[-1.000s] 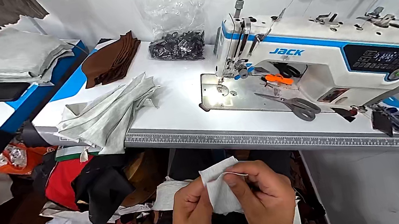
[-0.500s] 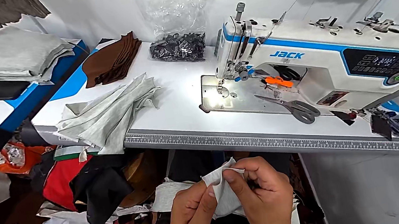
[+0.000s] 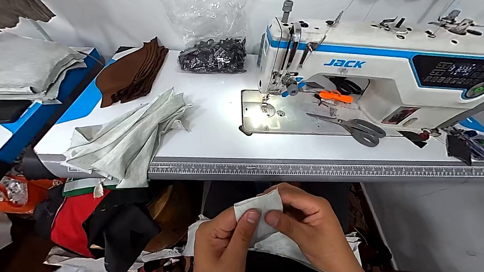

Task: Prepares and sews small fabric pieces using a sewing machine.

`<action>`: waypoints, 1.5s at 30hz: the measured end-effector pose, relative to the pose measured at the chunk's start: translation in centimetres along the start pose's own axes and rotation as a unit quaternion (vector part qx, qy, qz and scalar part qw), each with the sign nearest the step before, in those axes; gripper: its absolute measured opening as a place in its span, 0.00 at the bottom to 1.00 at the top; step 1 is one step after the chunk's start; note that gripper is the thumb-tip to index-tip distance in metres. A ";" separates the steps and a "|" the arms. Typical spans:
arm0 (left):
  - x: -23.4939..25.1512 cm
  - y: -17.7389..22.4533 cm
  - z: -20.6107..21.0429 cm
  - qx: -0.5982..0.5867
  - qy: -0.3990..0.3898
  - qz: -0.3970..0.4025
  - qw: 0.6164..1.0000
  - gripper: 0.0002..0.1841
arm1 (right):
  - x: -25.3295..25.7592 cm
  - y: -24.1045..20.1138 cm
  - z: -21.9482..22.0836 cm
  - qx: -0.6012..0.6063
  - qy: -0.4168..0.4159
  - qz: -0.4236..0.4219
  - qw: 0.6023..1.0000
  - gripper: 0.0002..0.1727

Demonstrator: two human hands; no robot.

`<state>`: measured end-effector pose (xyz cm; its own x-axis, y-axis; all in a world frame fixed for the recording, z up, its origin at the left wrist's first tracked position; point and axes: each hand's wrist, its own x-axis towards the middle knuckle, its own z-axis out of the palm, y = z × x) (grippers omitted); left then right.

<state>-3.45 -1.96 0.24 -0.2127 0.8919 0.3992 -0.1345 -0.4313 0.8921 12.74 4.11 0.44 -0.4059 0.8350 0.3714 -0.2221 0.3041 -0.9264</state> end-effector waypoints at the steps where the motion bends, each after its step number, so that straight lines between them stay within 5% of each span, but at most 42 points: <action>1: 0.1 0.0 0.1 0.016 0.003 0.007 1.000 0.12 | -0.1 0.1 0.1 -0.016 0.021 -0.011 1.000 0.11; 12: 0.3 -1.4 0.4 0.015 0.088 -0.007 0.996 0.05 | -0.4 0.6 -0.1 -0.089 0.154 -0.032 0.983 0.05; 20: 0.4 -2.4 1.8 0.149 0.105 0.117 0.976 0.03 | -0.3 1.1 1.1 -0.285 0.214 -0.162 0.920 0.03; 38: 0.3 -2.8 2.1 0.214 0.093 0.161 0.959 0.04 | -0.9 0.2 1.6 -0.304 0.158 -0.140 0.929 0.08; 45: 0.4 -2.7 1.6 0.320 0.068 0.178 0.928 0.11 | -1.0 -2.8 0.3 -0.149 -0.006 0.024 0.989 0.19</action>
<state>-1.64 -0.22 -1.65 -0.2597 0.6636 0.7016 0.5607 -0.4880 0.6690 13.55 2.27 2.66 -0.4213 0.8465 0.3254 0.0679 0.3872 -0.9195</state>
